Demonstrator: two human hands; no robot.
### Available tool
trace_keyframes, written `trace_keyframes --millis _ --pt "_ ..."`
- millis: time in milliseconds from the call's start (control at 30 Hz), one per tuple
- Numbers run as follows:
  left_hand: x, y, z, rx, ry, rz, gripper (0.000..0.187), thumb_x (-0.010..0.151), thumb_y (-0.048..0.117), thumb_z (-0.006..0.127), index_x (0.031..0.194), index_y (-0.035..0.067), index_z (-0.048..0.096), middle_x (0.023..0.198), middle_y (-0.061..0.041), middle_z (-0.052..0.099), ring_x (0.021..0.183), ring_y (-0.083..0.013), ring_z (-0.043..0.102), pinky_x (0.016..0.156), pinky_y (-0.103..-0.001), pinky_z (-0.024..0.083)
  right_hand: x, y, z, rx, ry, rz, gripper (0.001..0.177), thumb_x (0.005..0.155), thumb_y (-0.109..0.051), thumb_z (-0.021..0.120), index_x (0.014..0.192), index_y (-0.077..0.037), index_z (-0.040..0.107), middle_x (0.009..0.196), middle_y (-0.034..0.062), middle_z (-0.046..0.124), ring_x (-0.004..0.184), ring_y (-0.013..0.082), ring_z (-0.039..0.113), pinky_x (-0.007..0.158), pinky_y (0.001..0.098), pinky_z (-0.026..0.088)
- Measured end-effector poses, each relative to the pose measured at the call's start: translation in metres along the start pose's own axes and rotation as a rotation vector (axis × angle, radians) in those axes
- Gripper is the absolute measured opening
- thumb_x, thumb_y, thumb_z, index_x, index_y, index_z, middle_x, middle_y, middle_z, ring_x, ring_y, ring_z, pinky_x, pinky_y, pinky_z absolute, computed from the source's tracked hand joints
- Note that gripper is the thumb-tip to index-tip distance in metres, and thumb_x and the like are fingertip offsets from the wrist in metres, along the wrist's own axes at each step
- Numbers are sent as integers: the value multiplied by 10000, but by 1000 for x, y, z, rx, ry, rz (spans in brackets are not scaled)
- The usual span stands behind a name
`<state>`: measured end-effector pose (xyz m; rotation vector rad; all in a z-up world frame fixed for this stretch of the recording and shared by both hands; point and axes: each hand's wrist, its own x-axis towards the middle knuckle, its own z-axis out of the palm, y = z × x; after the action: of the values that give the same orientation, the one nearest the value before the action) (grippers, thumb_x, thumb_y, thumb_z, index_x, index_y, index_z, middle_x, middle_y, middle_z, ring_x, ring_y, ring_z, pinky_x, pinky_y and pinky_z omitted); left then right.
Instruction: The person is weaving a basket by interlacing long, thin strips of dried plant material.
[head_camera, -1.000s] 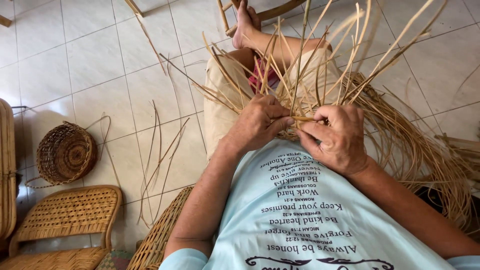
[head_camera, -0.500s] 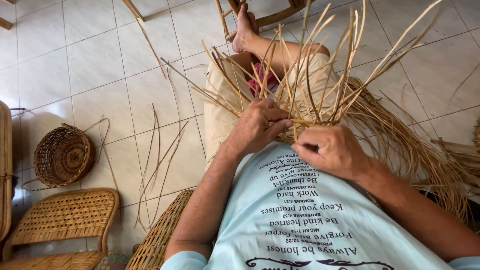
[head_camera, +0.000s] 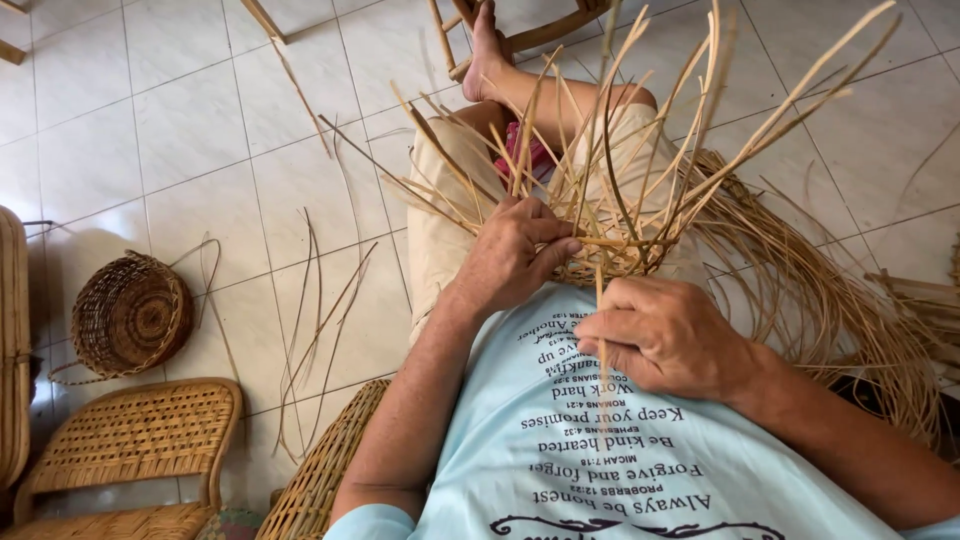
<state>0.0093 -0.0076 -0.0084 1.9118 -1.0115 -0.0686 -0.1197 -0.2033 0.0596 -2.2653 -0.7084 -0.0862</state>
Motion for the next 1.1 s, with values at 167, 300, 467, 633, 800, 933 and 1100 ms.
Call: trace_keyframes --millis 167,300,467,633,800,933,1100 --pt "-1 -7 1 19 0 20 171 969 312 737 994 154 794 871 -92 635 929 -356 668 844 -468 559 23 -12 -5 62 92 -56 192 1007 -203 603 1056 -117 767 734 86 698 489 159 628 435 282 538" --pt "-1 12 -9 44 5 -24 152 968 306 731 941 163 774 875 -61 619 946 -312 657 851 -435 546 46 9 -27 192 127 65 645 932 -9 634 1544 -83 445 1118 173 714 591 225 726 437 349 575" --pt "-7 6 -7 28 18 -27 195 973 354 711 918 169 735 901 -79 601 961 -373 635 841 -475 537 27 26 -21 41 123 284 386 943 -76 654 1326 -26 634 1088 169 753 613 238 756 467 354 574" --pt "-7 11 -1 18 -35 -50 206 990 351 678 901 174 735 923 -67 606 962 -312 609 837 -441 507 24 41 -22 -65 -21 358 431 942 -91 677 1359 9 639 1093 230 767 726 354 782 593 421 631" --pt "-8 7 1 -2 45 -25 156 955 313 718 899 169 741 874 -75 597 931 -365 623 815 -461 518 10 68 -5 -32 76 282 251 871 -32 751 1111 -106 756 931 124 812 600 248 752 511 357 563" --pt "-7 8 6 7 85 -40 147 959 333 736 1000 193 756 867 -45 601 915 -313 633 821 -427 530 3 81 5 -109 109 214 187 913 31 719 1018 -113 773 905 145 803 684 280 766 563 319 589" --pt "-12 3 13 -34 101 -47 115 929 321 767 959 210 780 866 -33 621 926 -286 632 830 -415 530 8 71 -18 122 -14 267 200 910 30 666 1022 -93 777 838 149 800 678 258 765 614 391 609"
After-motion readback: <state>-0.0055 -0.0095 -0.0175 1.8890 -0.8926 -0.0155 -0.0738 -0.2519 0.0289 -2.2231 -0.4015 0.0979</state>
